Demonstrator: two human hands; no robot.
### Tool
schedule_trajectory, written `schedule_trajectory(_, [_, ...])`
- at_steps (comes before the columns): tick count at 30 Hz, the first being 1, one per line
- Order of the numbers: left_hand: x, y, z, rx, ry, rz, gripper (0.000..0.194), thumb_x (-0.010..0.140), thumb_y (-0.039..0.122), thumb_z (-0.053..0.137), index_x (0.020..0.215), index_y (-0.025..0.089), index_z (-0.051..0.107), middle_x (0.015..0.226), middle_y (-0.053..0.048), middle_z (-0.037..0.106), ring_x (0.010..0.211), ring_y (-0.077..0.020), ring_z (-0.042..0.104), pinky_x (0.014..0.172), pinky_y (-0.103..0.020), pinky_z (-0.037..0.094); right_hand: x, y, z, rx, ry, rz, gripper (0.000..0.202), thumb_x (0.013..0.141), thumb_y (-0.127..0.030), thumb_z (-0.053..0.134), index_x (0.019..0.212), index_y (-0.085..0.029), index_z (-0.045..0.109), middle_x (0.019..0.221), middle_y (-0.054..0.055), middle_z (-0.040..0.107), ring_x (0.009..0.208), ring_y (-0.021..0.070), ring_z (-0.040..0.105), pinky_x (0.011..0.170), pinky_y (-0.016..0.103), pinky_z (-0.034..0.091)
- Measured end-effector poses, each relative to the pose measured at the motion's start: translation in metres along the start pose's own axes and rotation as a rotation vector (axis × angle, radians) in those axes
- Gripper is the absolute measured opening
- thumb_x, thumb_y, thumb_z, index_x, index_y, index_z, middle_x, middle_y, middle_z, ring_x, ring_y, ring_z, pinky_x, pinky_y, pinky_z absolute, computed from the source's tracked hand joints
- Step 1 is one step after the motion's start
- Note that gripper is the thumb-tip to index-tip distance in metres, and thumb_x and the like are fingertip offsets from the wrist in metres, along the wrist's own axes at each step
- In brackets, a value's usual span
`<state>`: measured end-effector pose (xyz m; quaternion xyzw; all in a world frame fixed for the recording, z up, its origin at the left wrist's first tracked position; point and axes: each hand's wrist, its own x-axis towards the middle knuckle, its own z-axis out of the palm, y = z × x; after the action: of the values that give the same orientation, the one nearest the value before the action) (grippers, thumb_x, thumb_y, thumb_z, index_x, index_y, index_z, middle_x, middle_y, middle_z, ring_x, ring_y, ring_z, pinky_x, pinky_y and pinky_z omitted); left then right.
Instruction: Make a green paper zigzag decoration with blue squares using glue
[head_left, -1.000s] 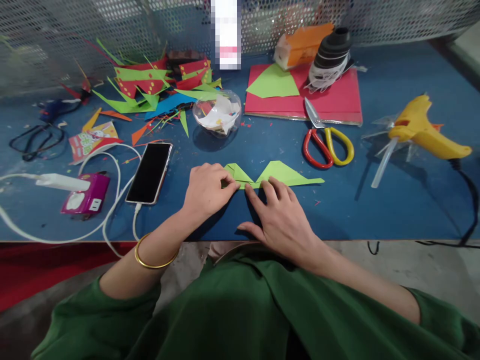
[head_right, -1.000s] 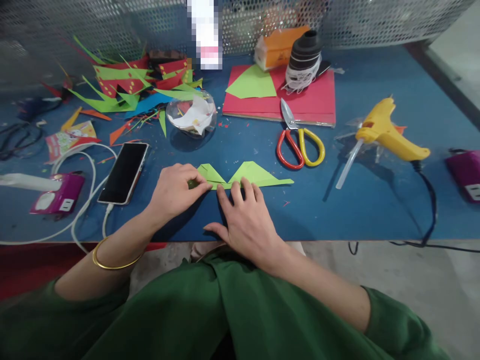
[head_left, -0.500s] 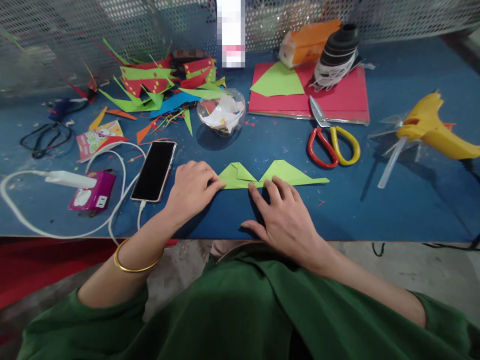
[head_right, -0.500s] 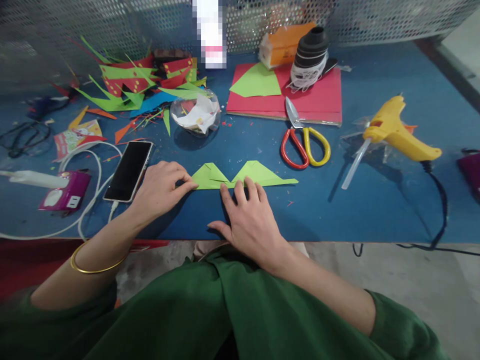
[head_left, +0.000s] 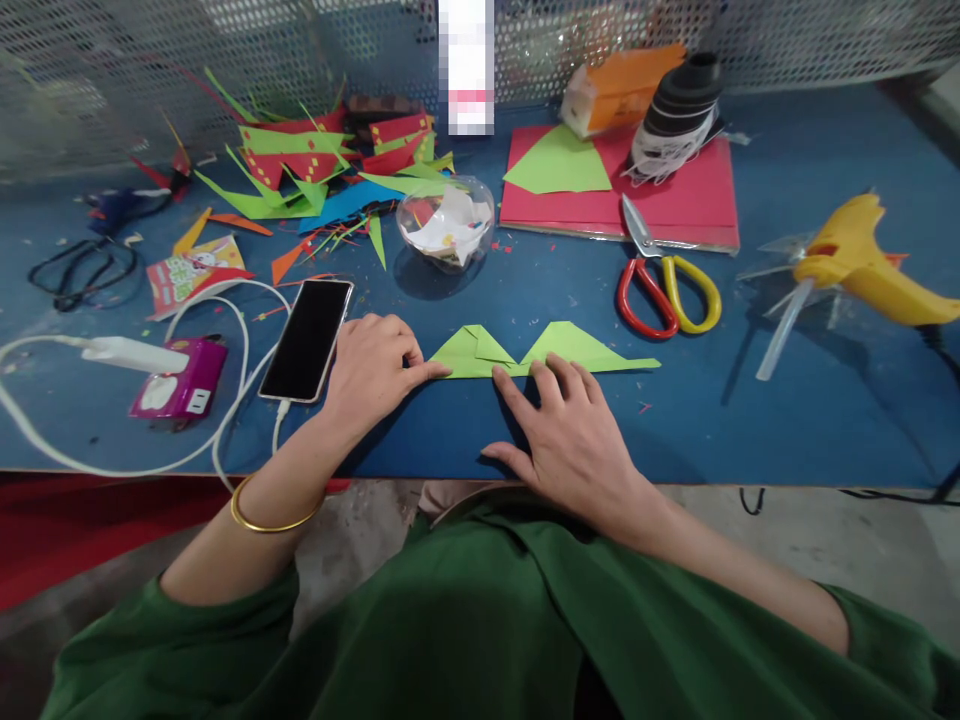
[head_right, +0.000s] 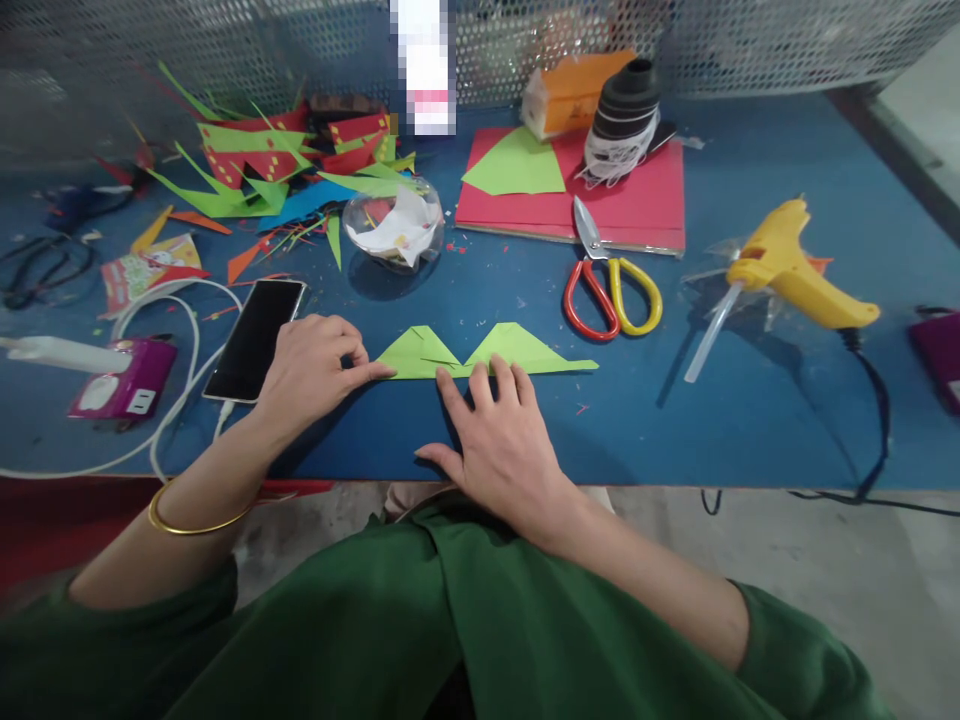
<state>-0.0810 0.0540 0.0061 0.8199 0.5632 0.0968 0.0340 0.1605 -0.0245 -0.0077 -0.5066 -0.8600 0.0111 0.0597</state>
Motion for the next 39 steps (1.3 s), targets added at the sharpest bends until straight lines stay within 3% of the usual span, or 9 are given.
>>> schedule_trajectory(6, [-0.007, -0.005, -0.003, 0.072, 0.057, -0.055, 0.051, 0.095, 0.061, 0.051, 0.060, 0.024, 0.060, 0.087, -0.007, 0.070, 0.090, -0.0274, 0.060, 0.086, -0.047, 0.040, 0.000, 0.000, 0.001, 0.007, 0.010, 0.003, 0.081, 0.096, -0.070, 0.034, 0.154, -0.015, 0.043, 0.136, 0.025, 0.054, 0.133, 0.0440, 0.043, 0.109, 0.057, 0.034])
schedule_trajectory(10, [-0.030, 0.017, -0.010, 0.126, 0.252, -0.133, 0.024, 0.099, 0.041, 0.053, 0.096, 0.025, 0.071, 0.109, -0.010, 0.073, 0.106, -0.0312, 0.063, 0.095, -0.050, 0.042, 0.000, 0.000, 0.001, 0.009, 0.008, 0.000, 0.080, 0.096, -0.069, 0.035, 0.154, -0.015, 0.043, 0.135, 0.025, 0.055, 0.133, 0.0435, 0.043, 0.109, 0.057, 0.034])
schedule_trajectory(12, [-0.043, 0.037, -0.008, 0.075, 0.279, -0.020, 0.026, 0.100, 0.030, 0.049, 0.109, 0.022, 0.072, 0.115, -0.010, 0.075, 0.108, -0.0294, 0.067, 0.098, -0.048, 0.045, 0.000, 0.000, 0.002, 0.010, 0.008, -0.003, 0.080, 0.096, -0.069, 0.036, 0.154, -0.015, 0.043, 0.135, 0.024, 0.055, 0.132, 0.0433, 0.043, 0.109, 0.057, 0.034])
schedule_trajectory(14, [-0.053, 0.057, -0.001, 0.038, 0.222, 0.158, 0.031, 0.100, 0.026, 0.048, 0.121, 0.020, 0.070, 0.122, -0.009, 0.075, 0.114, -0.0275, 0.067, 0.106, -0.047, 0.044, 0.000, 0.000, 0.002, 0.009, 0.010, -0.006, 0.078, 0.096, -0.068, 0.038, 0.154, -0.015, 0.044, 0.135, 0.024, 0.055, 0.132, 0.0429, 0.042, 0.110, 0.057, 0.033])
schedule_trajectory(16, [-0.059, 0.071, 0.009, 0.018, 0.129, 0.296, 0.040, 0.102, 0.029, 0.045, 0.134, 0.015, 0.064, 0.137, -0.012, 0.067, 0.131, -0.0286, 0.059, 0.114, -0.047, 0.040, 0.000, 0.000, 0.002, 0.004, 0.009, -0.004, 0.074, 0.097, -0.062, 0.041, 0.154, -0.014, 0.043, 0.136, 0.024, 0.054, 0.132, 0.0423, 0.041, 0.110, 0.057, 0.032])
schedule_trajectory(18, [-0.060, 0.077, 0.017, 0.017, 0.076, 0.341, 0.051, 0.103, 0.037, 0.042, 0.141, 0.007, 0.057, 0.146, -0.017, 0.058, 0.138, -0.0300, 0.053, 0.118, -0.048, 0.037, -0.001, 0.000, 0.002, -0.001, 0.006, -0.003, 0.071, 0.099, -0.056, 0.043, 0.154, -0.012, 0.043, 0.137, 0.024, 0.054, 0.133, 0.0418, 0.041, 0.111, 0.057, 0.032])
schedule_trajectory(21, [-0.059, 0.078, 0.021, 0.042, 0.031, 0.353, 0.070, 0.103, 0.052, 0.037, 0.146, -0.001, 0.049, 0.152, -0.021, 0.050, 0.142, -0.0328, 0.048, 0.121, -0.049, 0.033, -0.001, 0.000, 0.001, -0.005, 0.000, -0.011, 0.067, 0.100, -0.051, 0.042, 0.153, -0.011, 0.043, 0.139, 0.025, 0.053, 0.133, 0.0421, 0.041, 0.112, 0.057, 0.031])
schedule_trajectory(26, [-0.059, 0.077, 0.018, 0.058, -0.001, 0.317, 0.088, 0.097, 0.070, 0.030, 0.149, 0.001, 0.046, 0.153, -0.021, 0.049, 0.142, -0.0332, 0.048, 0.120, -0.048, 0.031, -0.002, 0.000, 0.003, -0.018, 0.008, -0.012, 0.065, 0.100, -0.048, 0.043, 0.154, -0.011, 0.043, 0.139, 0.025, 0.053, 0.134, 0.0429, 0.041, 0.112, 0.057, 0.031])
schedule_trajectory(39, [-0.061, 0.088, 0.018, 0.065, 0.042, 0.173, 0.089, 0.096, 0.073, 0.028, 0.144, 0.003, 0.053, 0.144, -0.024, 0.059, 0.132, -0.0381, 0.056, 0.120, -0.057, 0.024, -0.003, 0.002, 0.005, -0.024, 0.026, -0.011, 0.063, 0.101, -0.047, 0.042, 0.154, -0.013, 0.043, 0.139, 0.025, 0.053, 0.134, 0.0421, 0.042, 0.112, 0.056, 0.033])
